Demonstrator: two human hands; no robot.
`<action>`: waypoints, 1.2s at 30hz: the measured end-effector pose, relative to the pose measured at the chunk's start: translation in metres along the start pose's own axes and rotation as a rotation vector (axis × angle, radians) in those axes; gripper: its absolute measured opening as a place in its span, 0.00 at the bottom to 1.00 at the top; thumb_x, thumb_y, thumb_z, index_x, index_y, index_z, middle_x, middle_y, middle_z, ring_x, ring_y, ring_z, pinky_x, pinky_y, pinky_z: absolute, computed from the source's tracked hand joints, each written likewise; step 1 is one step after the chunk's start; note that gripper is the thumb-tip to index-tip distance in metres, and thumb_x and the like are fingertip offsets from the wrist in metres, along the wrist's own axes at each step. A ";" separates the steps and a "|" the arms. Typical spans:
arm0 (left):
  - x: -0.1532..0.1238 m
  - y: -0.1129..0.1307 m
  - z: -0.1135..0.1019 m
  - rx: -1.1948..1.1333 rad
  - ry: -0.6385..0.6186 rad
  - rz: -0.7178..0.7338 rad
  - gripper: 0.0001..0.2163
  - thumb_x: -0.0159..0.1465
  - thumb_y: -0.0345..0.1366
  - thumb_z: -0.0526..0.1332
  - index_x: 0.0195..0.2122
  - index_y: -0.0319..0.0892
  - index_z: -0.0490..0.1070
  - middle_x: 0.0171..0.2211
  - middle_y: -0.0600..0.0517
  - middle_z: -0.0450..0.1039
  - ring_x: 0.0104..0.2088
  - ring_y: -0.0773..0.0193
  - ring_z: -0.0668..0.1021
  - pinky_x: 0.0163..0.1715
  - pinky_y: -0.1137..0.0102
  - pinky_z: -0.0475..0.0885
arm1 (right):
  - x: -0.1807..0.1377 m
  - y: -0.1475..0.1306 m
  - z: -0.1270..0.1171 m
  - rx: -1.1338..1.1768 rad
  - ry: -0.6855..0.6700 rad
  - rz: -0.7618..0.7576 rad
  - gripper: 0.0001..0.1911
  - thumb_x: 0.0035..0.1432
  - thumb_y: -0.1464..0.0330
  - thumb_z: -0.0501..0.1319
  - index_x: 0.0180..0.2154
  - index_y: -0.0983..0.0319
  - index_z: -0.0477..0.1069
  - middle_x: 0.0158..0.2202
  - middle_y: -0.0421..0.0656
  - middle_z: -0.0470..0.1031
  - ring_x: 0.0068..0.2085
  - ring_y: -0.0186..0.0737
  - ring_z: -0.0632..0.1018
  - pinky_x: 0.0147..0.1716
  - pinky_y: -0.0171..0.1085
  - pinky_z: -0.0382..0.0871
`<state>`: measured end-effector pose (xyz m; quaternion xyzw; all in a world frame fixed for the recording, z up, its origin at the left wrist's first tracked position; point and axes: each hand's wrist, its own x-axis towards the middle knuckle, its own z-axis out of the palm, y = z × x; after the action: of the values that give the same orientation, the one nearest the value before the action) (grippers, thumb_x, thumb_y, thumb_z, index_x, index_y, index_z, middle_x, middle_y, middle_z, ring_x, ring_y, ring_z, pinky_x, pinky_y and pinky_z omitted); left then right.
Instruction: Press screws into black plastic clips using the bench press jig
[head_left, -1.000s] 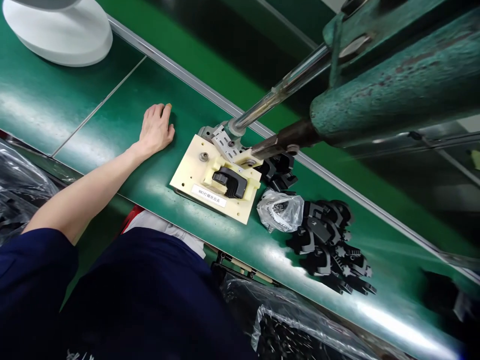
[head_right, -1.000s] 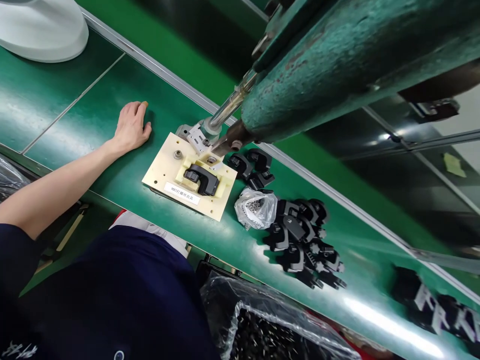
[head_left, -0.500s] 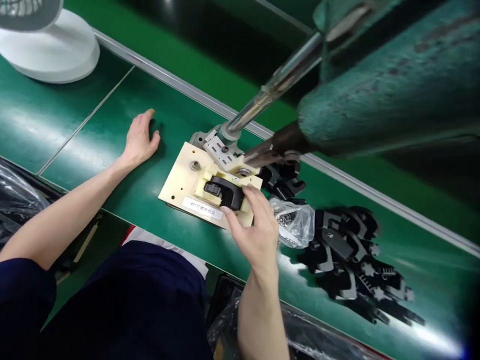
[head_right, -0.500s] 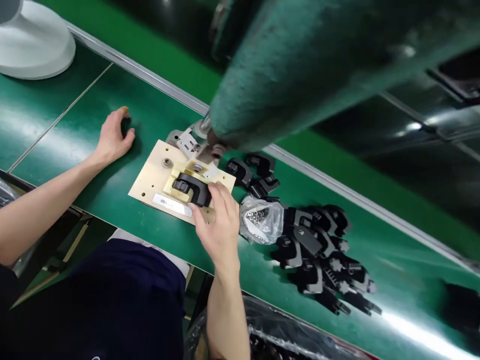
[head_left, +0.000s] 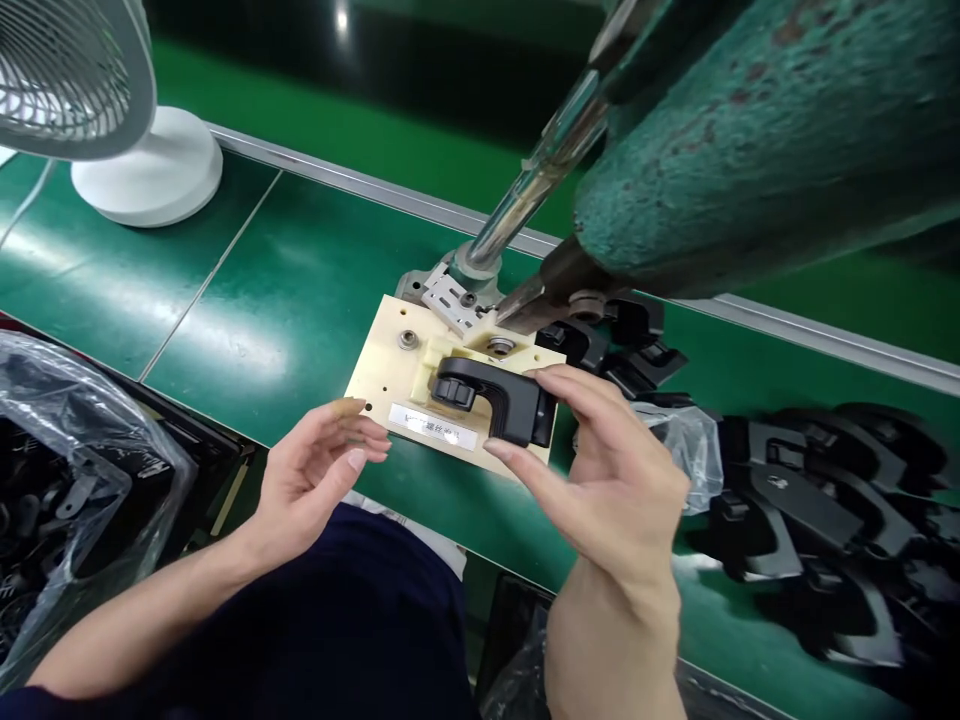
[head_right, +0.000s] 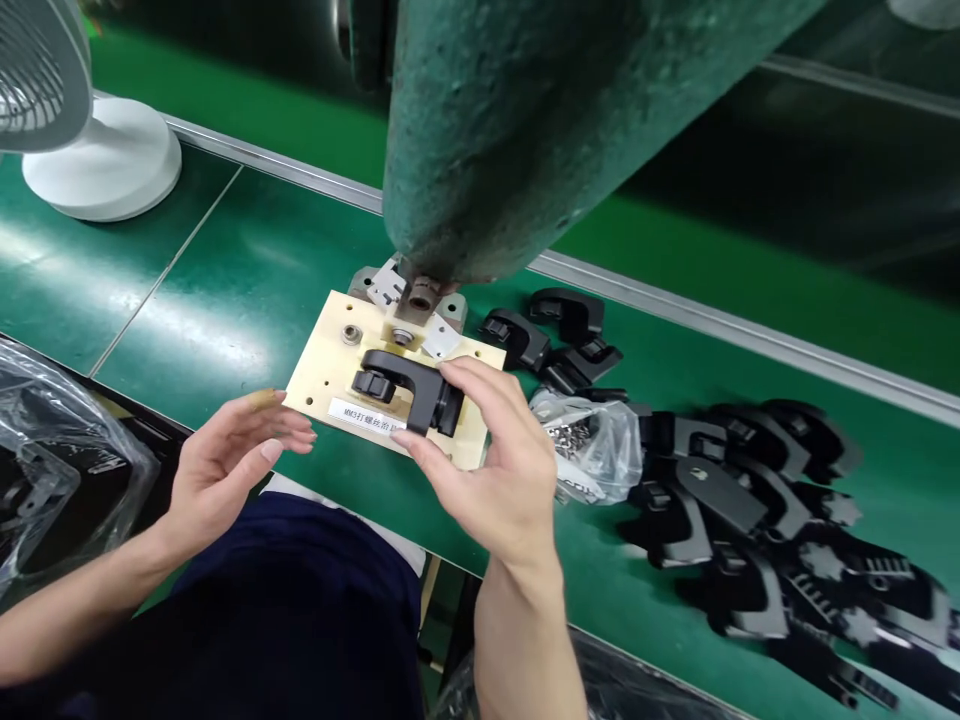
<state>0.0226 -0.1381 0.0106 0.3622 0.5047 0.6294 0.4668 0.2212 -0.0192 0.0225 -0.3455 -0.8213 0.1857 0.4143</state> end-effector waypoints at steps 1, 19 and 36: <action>0.002 0.001 0.000 -0.040 -0.012 -0.031 0.16 0.63 0.30 0.62 0.52 0.52 0.72 0.41 0.50 0.79 0.41 0.60 0.82 0.41 0.66 0.82 | -0.001 -0.004 0.000 0.031 -0.010 -0.017 0.25 0.55 0.64 0.69 0.53 0.61 0.69 0.48 0.51 0.75 0.50 0.51 0.77 0.47 0.50 0.77; -0.006 -0.006 -0.004 -0.329 -0.110 -0.329 0.23 0.57 0.32 0.69 0.52 0.55 0.69 0.46 0.51 0.76 0.43 0.66 0.79 0.46 0.71 0.75 | -0.072 -0.041 0.036 -0.236 0.170 -0.467 0.10 0.54 0.79 0.67 0.35 0.61 0.70 0.42 0.43 0.77 0.50 0.45 0.76 0.42 0.43 0.79; -0.022 0.009 0.008 -0.403 -0.152 -0.296 0.23 0.55 0.28 0.58 0.54 0.46 0.68 0.43 0.51 0.78 0.39 0.64 0.77 0.43 0.70 0.71 | -0.093 -0.053 0.053 -0.150 0.271 -0.531 0.07 0.58 0.76 0.62 0.31 0.58 0.72 0.41 0.39 0.73 0.43 0.37 0.73 0.53 0.41 0.70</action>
<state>0.0343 -0.1568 0.0214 0.2302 0.3801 0.6131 0.6532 0.1947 -0.1243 -0.0287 -0.1700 -0.8314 -0.0381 0.5276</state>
